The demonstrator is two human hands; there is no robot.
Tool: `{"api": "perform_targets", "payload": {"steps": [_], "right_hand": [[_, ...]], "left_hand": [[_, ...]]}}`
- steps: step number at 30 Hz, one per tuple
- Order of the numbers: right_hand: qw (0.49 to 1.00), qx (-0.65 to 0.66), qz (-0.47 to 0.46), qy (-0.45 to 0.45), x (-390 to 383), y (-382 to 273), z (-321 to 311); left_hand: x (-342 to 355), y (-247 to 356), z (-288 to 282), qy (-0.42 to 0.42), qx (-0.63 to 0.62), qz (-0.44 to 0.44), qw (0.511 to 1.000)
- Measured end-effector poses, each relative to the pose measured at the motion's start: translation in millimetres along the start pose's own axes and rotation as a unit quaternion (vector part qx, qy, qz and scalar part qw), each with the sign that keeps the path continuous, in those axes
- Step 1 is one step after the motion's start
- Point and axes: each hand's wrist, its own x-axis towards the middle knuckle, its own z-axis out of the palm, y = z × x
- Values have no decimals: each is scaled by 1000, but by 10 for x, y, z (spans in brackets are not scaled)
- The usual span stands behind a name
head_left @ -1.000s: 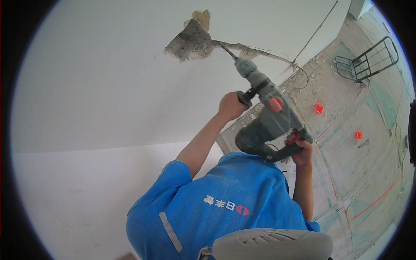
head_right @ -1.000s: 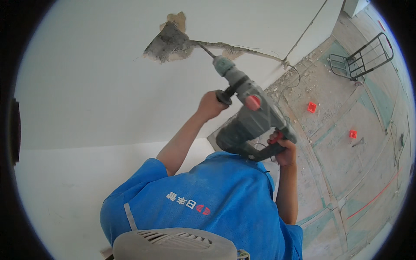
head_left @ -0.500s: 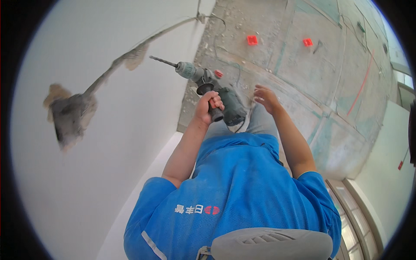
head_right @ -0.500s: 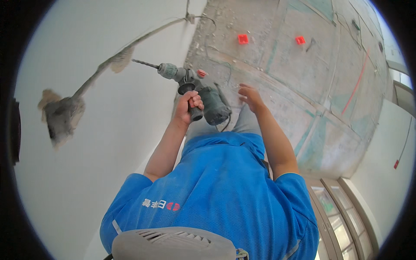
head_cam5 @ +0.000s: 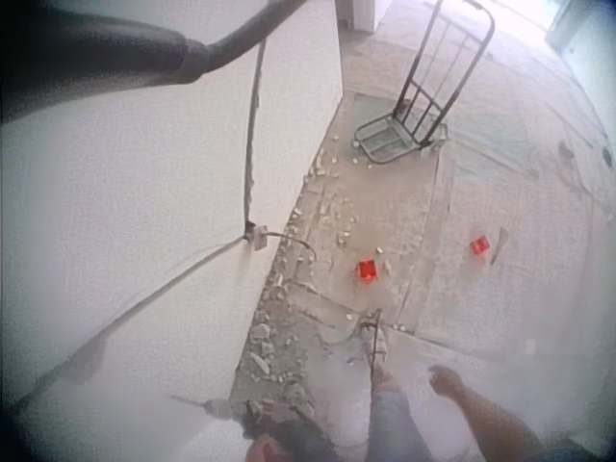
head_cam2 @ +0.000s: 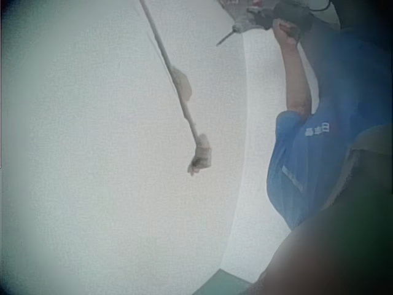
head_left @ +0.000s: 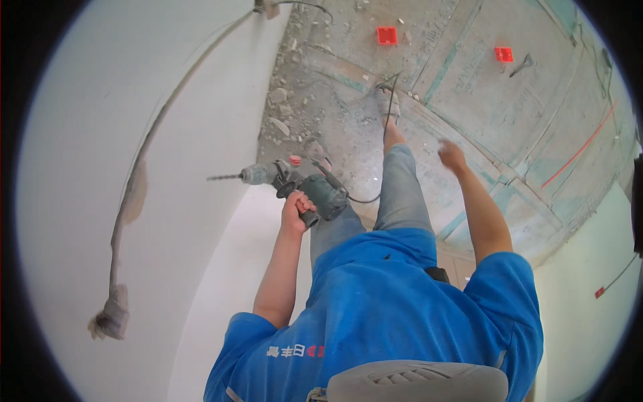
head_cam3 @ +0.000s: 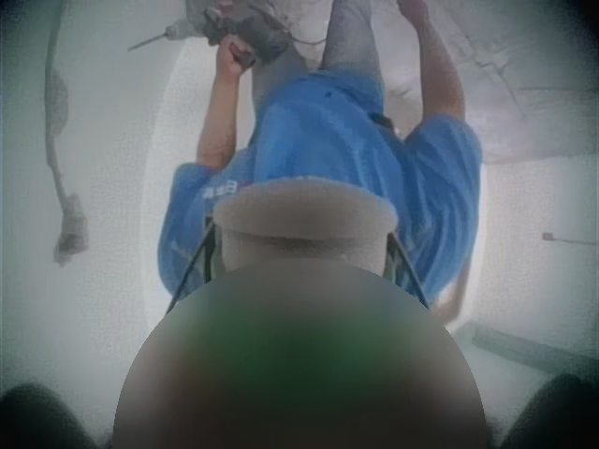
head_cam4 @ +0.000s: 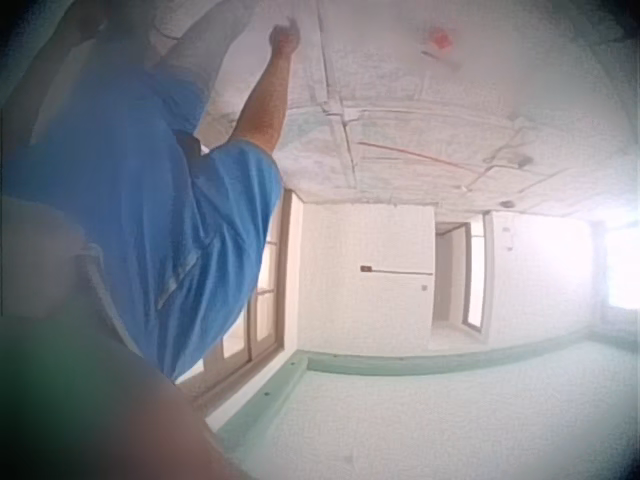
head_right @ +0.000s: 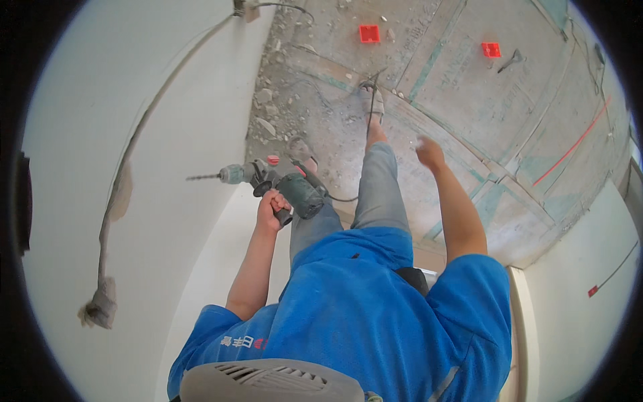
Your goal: Use a hammer drill to chisel a channel into a concrete wall and ceiling for electrical wiring installation.
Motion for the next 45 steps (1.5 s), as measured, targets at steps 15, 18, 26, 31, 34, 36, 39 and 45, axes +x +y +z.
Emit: {"api": "perform_targets", "payload": {"steps": [15, 18, 26, 31, 34, 36, 39, 45], "right_hand": [[966, -222, -114, -70, 3169, -598, 243], [919, -329, -218, 17, 3778, -400, 228], [973, -152, -151, 85, 3764, -1473, 556], [984, -31, -134, 117, 3130, -1219, 400], [993, 28, -93, 71, 2444, -1079, 289], [997, 40, -51, 46, 1967, -879, 167], [998, 56, -9, 21, 1389, -509, -151], [988, 130, -27, 83, 954, -736, -1292]], "left_hand": [[323, -450, -152, -42, -18, -121, 992], [367, -411, -115, -22, -28, -160, 986], [171, -77, -95, 74, -47, -179, 980], [135, 5, 253, 111, -54, -155, 980], [15, 25, 275, 95, -50, -139, 984], [-87, 109, 428, 100, -41, -128, 986], [-195, 134, 626, 97, -32, -106, 989], [-317, -80, 654, 21, -17, -32, 999]]}}
